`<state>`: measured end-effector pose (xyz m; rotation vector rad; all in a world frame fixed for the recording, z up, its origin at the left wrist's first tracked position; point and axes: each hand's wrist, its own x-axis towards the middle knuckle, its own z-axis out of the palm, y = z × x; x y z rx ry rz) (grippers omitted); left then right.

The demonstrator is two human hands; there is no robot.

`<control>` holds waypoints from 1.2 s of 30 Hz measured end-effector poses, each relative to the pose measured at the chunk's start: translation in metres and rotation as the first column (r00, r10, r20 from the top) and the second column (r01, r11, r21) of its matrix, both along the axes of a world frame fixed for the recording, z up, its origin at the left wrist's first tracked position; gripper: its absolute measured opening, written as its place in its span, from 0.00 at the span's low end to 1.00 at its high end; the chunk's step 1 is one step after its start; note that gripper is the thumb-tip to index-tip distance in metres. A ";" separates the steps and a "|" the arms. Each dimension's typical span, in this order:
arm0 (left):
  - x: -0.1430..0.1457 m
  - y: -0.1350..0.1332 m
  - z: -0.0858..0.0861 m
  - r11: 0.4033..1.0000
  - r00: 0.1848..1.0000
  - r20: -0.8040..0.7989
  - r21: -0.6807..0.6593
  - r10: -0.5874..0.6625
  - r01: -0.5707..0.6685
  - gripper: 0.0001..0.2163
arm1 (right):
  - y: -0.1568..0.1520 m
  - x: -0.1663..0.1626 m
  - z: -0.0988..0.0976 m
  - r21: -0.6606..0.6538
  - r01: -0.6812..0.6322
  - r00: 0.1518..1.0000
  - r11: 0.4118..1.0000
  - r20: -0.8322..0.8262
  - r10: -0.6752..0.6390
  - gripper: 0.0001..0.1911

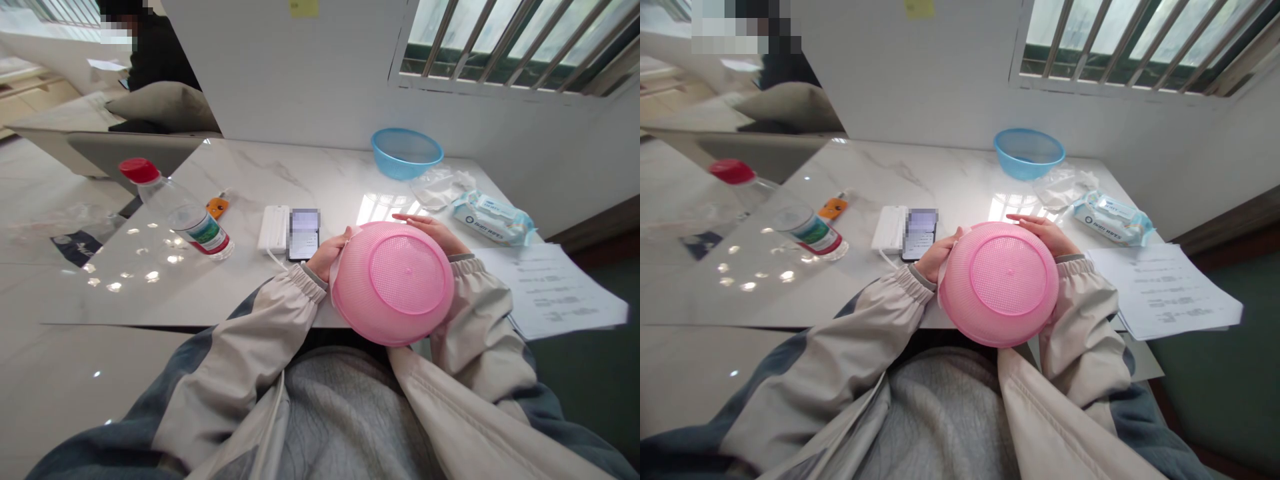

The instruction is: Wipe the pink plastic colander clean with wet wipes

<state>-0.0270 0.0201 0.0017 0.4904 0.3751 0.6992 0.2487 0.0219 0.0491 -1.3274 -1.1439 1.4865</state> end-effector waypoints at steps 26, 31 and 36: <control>0.003 -0.003 0.001 0.991 0.998 -0.061 -0.131 -0.020 0.012 0.14 | -0.008 -0.002 0.005 -0.094 -0.117 0.993 0.989 -0.040 0.114 0.14; 0.003 -0.006 0.001 0.986 0.989 -0.079 -0.118 -0.125 0.115 0.12 | -0.009 -0.010 0.003 -0.159 -0.208 0.978 0.965 0.003 0.211 0.15; 0.002 -0.006 0.007 0.992 0.992 -0.071 -0.088 -0.102 0.095 0.13 | -0.003 -0.002 -0.002 -0.058 -0.183 0.981 0.981 0.062 0.186 0.20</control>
